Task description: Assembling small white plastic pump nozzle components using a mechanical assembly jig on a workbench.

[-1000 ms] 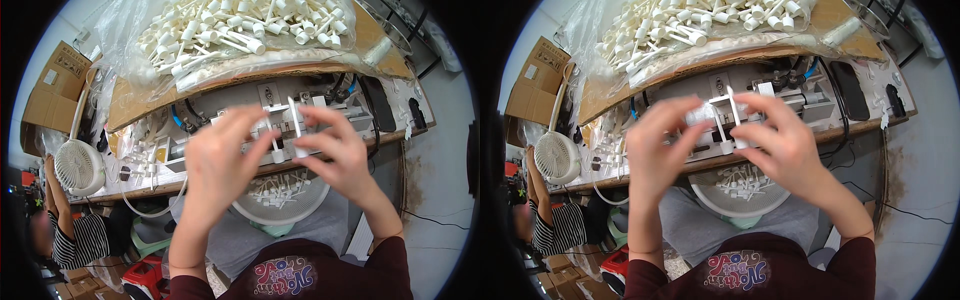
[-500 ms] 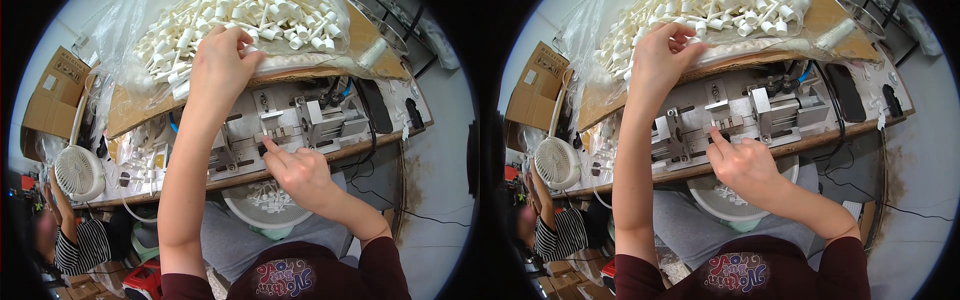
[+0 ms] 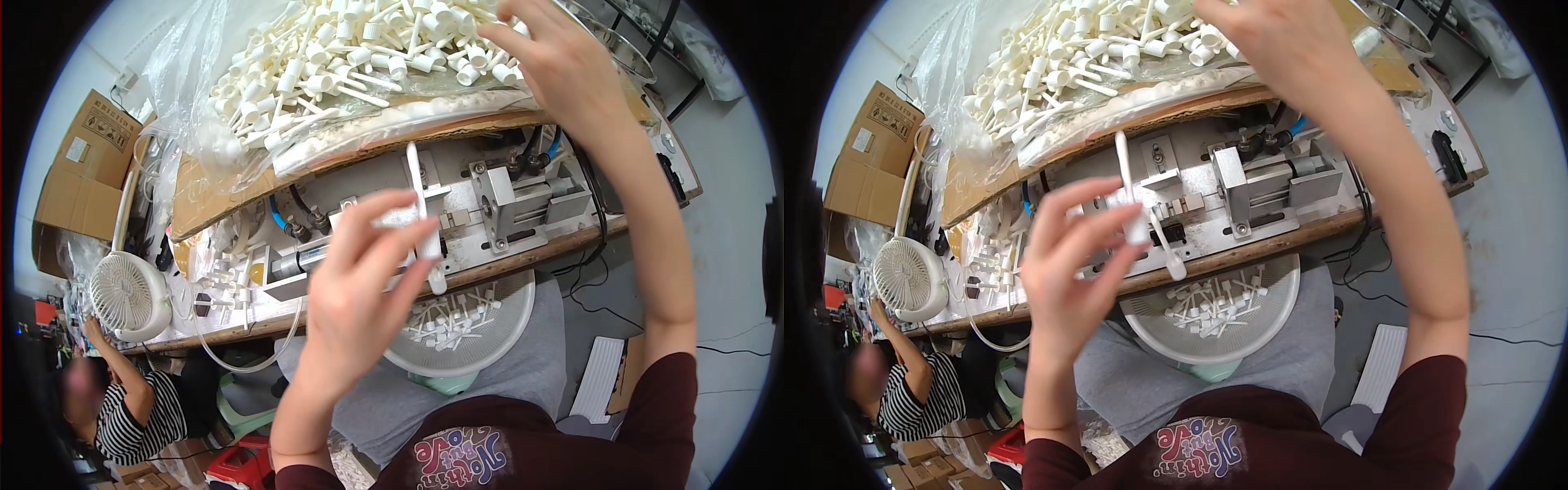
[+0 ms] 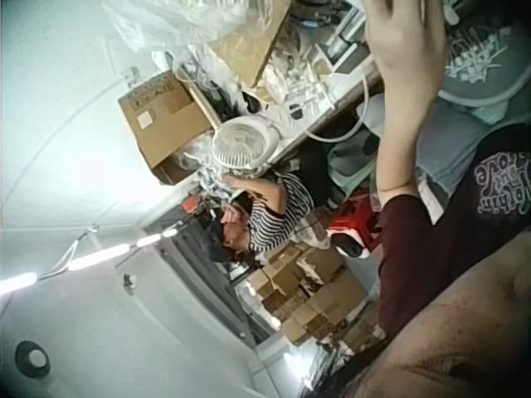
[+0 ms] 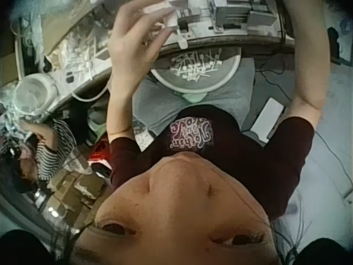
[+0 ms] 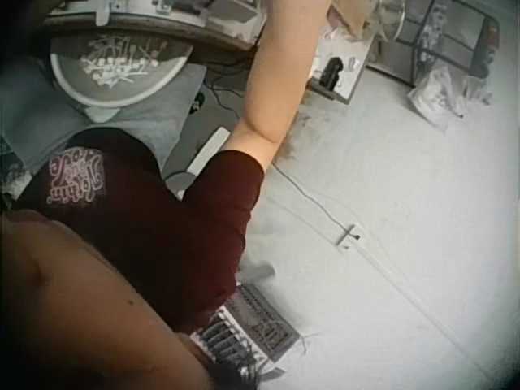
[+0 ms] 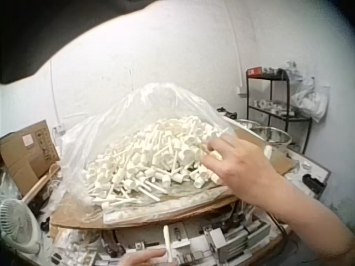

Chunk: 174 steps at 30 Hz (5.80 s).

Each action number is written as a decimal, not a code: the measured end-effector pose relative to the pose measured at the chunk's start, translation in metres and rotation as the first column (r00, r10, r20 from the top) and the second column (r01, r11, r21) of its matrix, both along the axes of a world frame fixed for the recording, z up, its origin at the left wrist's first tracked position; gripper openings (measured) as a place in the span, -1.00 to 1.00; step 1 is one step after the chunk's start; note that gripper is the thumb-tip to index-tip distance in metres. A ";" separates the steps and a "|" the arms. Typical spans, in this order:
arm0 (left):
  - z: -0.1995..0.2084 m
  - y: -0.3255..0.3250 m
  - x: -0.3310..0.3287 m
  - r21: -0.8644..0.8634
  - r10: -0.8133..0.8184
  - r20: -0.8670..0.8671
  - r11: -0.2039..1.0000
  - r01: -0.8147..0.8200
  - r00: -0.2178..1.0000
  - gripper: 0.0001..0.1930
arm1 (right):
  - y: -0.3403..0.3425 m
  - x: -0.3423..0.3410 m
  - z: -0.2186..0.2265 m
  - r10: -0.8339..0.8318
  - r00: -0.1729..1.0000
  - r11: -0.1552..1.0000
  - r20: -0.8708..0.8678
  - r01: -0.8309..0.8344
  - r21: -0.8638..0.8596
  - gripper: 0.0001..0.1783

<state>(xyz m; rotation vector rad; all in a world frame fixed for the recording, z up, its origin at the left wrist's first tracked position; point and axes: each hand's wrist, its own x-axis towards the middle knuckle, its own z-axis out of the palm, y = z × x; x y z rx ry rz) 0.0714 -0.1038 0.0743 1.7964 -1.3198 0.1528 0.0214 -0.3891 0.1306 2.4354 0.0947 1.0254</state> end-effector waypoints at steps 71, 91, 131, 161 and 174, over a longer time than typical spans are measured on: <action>-0.058 -0.002 -0.021 0.205 0.114 0.371 0.958 -0.202 0.921 -0.70 | 0.111 -0.086 -0.062 0.264 0.870 -0.474 0.417 -0.259 0.841 -0.62; 0.022 -0.109 0.087 0.107 0.008 0.274 0.994 -0.039 0.962 -0.70 | 0.143 -0.062 -0.116 0.299 0.938 0.782 -0.176 -0.135 0.608 -0.75; -0.060 -0.001 -0.021 0.221 0.073 0.363 0.962 -0.162 0.929 -0.73 | -0.031 0.028 -0.023 0.107 0.973 0.784 -0.203 0.043 0.620 -0.79; -0.059 -0.004 -0.031 0.186 0.164 0.329 0.954 -0.235 0.930 -0.71 | 0.121 -0.109 -0.083 0.351 0.921 -0.119 0.167 -0.133 0.984 -0.74; -0.037 0.010 -0.052 -0.115 -0.174 -0.364 0.983 0.141 0.915 -0.56 | 0.128 -0.097 -0.113 0.437 0.891 0.462 0.122 -0.339 0.820 -0.41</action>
